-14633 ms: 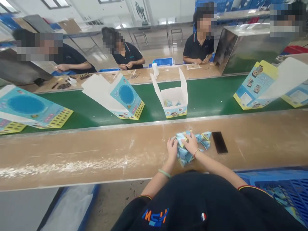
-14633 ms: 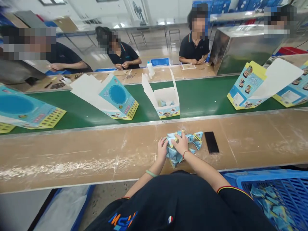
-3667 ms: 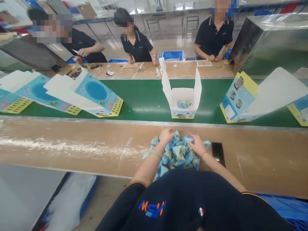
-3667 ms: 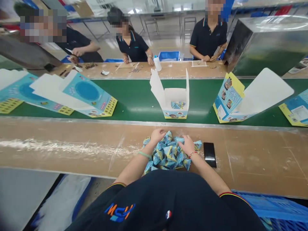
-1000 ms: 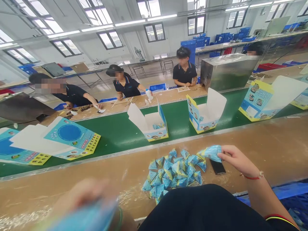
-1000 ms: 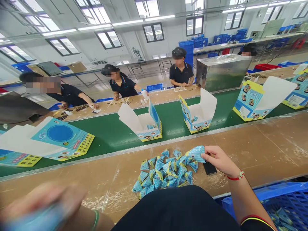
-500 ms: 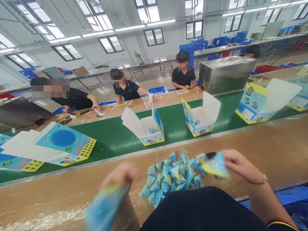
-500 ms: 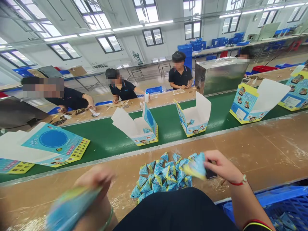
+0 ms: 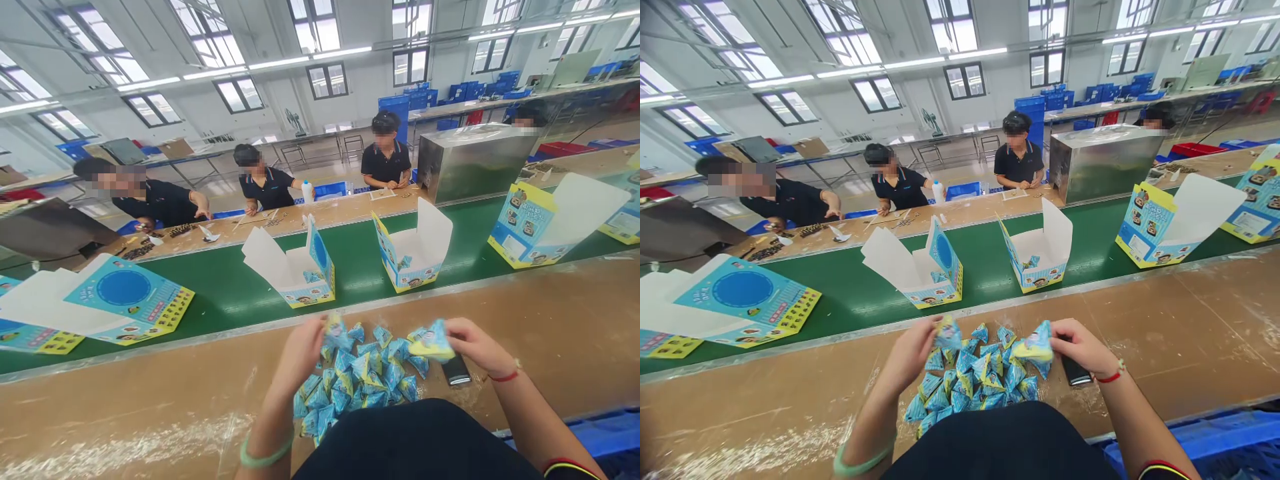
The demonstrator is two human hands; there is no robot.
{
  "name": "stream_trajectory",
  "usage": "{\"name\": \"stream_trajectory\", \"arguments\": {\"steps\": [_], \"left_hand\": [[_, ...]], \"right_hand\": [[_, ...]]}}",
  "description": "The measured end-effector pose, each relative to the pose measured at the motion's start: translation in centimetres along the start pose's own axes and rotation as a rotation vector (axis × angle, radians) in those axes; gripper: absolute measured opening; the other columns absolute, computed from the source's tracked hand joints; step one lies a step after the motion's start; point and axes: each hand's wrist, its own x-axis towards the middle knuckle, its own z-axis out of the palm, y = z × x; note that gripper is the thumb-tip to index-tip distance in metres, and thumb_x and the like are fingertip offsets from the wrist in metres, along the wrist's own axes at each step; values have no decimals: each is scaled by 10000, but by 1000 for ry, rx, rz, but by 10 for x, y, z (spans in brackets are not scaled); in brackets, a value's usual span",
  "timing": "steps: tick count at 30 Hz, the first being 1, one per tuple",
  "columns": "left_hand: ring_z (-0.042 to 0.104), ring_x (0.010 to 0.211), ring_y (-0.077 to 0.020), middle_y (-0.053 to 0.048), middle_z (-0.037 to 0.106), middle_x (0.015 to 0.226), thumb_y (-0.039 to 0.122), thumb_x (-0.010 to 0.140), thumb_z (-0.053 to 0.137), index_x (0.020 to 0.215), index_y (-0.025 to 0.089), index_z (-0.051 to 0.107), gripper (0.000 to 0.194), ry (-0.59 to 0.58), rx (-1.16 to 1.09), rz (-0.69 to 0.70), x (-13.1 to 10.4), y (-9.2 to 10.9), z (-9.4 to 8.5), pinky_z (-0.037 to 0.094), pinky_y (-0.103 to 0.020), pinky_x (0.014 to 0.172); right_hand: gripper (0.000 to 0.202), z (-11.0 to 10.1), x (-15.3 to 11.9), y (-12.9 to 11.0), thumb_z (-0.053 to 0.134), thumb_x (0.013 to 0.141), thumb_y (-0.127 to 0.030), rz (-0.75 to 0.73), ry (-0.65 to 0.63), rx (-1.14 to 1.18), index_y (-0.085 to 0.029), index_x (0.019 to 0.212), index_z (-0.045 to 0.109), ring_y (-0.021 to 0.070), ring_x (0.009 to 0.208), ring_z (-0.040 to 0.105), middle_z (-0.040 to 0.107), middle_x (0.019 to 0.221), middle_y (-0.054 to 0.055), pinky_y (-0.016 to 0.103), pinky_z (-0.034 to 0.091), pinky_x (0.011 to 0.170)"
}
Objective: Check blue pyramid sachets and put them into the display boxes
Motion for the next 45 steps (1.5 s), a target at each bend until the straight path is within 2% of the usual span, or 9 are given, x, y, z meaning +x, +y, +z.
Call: {"name": "stream_trajectory", "arguments": {"steps": [4, 8, 12, 17, 22, 26, 32, 37, 45], "left_hand": [[647, 701, -226, -49, 694, 713, 436, 863, 555, 871, 206, 691, 267, -246, -28, -204, 7, -31, 31, 524, -334, 710], [607, 736, -220, -24, 618, 684, 366, 789, 609, 665, 215, 595, 196, -112, 285, -257, 21, -50, 67, 481, -339, 763], [619, 698, -200, 0, 583, 627, 350, 715, 709, 616, 205, 551, 237, -177, -231, -514, 53, -49, 120, 518, -347, 767], [697, 909, -182, -78, 701, 958, 350, 814, 645, 840, 185, 592, 175, -145, -577, -605, 137, -24, 184, 551, -320, 882], [703, 979, -225, -146, 661, 1180, 464, 897, 541, 972, 170, 606, 310, -198, -634, -591, 192, -2, 208, 593, -395, 850], [697, 1007, -237, -137, 674, 1191, 488, 860, 580, 1035, 184, 628, 354, -240, -491, -582, 162, -25, 207, 583, -393, 858], [581, 1219, -287, -122, 681, 1210, 379, 826, 605, 997, 198, 663, 256, -175, 64, -548, 102, -94, 184, 441, -389, 1038], [502, 1310, -346, -163, 636, 1276, 257, 731, 678, 1061, 193, 637, 339, -180, 482, -583, 95, -143, 188, 359, -425, 1074], [566, 1218, -387, -194, 669, 1180, 398, 717, 707, 972, 176, 645, 344, -128, 604, -668, 100, -169, 228, 432, -418, 946]], "right_hand": [[542, 5, 2, 50, 489, 852, -661, 200, 53, -10, -200, 578, 409, 122, 567, 397, 427, 570, -43, 251, 347, 562], [457, 11, -6, 96, 523, 794, -573, 341, 146, -124, -211, 550, 384, 118, 553, 364, 401, 535, -54, 248, 297, 551], [438, 7, -1, 127, 541, 722, -586, 427, 369, -38, -215, 523, 418, 134, 546, 407, 437, 509, -45, 257, 319, 547], [487, -26, 54, 128, 499, 737, -681, 396, 589, 11, -221, 583, 449, 163, 610, 469, 503, 571, -20, 282, 386, 600], [502, -63, 110, 110, 448, 856, -636, 276, 612, 51, -193, 1044, 592, 206, 904, 624, 686, 1032, 76, 302, 481, 782], [455, -56, 109, 131, 439, 888, -540, 316, 554, 2, -173, 1124, 569, 218, 978, 631, 680, 1077, 99, 326, 491, 848], [170, 4, 62, 184, 625, 784, -275, 512, 247, -243, -182, 915, 681, 235, 921, 628, 691, 944, 76, 340, 456, 866], [416, 34, 38, 216, 639, 737, -90, 645, 127, -489, -125, 1150, 662, 341, 1127, 567, 594, 1200, 204, 403, 418, 920], [311, 24, 27, 248, 704, 788, -224, 584, 41, -567, -122, 1081, 676, 267, 1077, 609, 587, 1184, 159, 307, 431, 911]]}}
